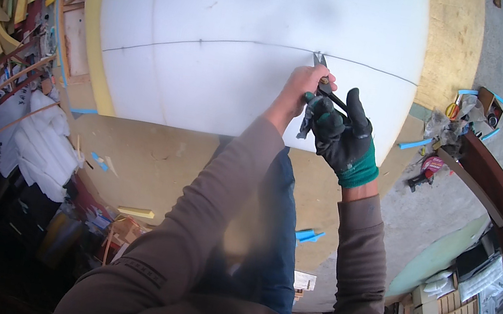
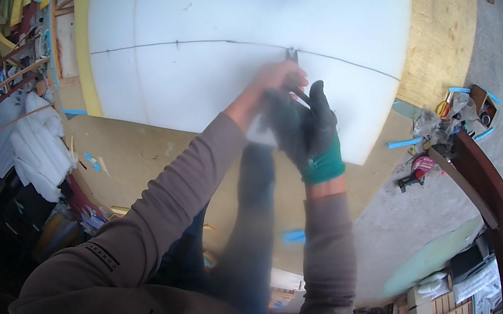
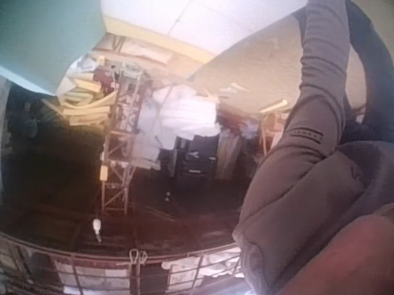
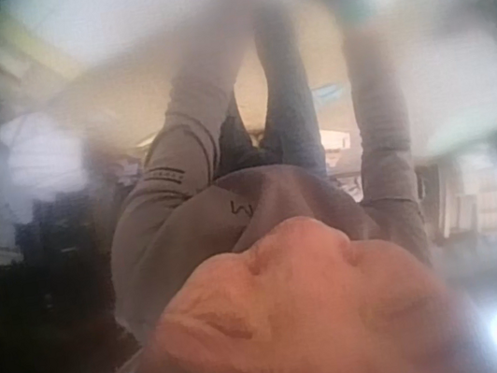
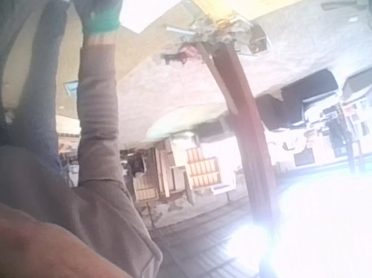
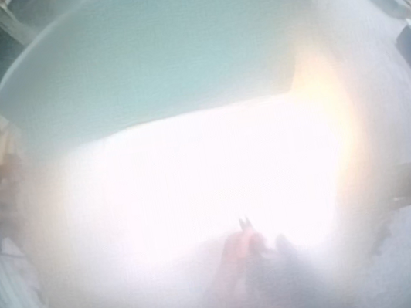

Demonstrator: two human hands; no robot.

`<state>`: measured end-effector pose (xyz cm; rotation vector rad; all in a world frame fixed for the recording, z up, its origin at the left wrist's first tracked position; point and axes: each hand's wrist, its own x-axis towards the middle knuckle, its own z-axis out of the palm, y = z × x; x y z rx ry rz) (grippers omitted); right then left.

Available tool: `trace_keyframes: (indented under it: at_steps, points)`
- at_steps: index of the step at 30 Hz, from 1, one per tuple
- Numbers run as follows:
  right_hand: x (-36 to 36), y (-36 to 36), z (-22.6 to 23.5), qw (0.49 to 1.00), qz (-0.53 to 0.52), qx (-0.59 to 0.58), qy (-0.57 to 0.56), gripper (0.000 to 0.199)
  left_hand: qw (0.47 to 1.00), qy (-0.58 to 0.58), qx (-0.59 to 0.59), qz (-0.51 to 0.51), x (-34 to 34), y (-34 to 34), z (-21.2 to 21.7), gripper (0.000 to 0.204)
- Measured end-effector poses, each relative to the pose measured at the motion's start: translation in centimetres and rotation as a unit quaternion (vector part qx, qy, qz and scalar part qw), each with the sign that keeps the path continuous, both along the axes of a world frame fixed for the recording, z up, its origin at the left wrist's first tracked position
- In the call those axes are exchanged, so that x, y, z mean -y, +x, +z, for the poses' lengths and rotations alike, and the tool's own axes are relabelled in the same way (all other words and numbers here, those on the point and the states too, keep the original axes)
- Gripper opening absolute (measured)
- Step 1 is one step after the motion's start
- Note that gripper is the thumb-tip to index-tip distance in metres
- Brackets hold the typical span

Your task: The person uses shears to cut a marked line on a white sheet placed on a blue and yellow workbench. They then pick up a large piece of white fiberglass mat, unfold it, and lay it over the workbench, smoothing it with both hands. The person repeats this process with a second piece of fiberglass, aligning and smoothing it over the first layer.

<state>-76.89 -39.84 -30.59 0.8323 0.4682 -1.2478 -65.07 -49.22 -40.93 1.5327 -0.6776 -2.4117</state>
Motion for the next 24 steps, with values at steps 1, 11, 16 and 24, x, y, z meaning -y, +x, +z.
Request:
trace_keyframes:
  at_steps: [1, 11, 16, 24]
  points:
    - [0.3, -0.1, -0.4, 1.000, 0.012, -0.025, -0.004, 0.066, 1.000, 0.020, 0.004, 0.009, 0.2, -0.2, 0.2, 0.043]
    - [4.5, -0.8, -3.7, 0.982, -0.098, 0.160, 0.031, 0.050, 0.991, 0.115, -0.054, 0.050, 1.7, 0.1, -3.6, 0.041]
    - [6.4, -0.9, -6.0, 0.987, -0.079, 0.125, 0.061, 0.050, 0.990, 0.079, -0.099, 0.064, 2.5, 0.3, -6.9, 0.033]
    - [7.2, -0.8, -8.8, 0.989, -0.067, 0.128, 0.040, 0.047, 0.984, 0.101, -0.059, 0.136, 2.5, -0.7, -7.8, 0.028]
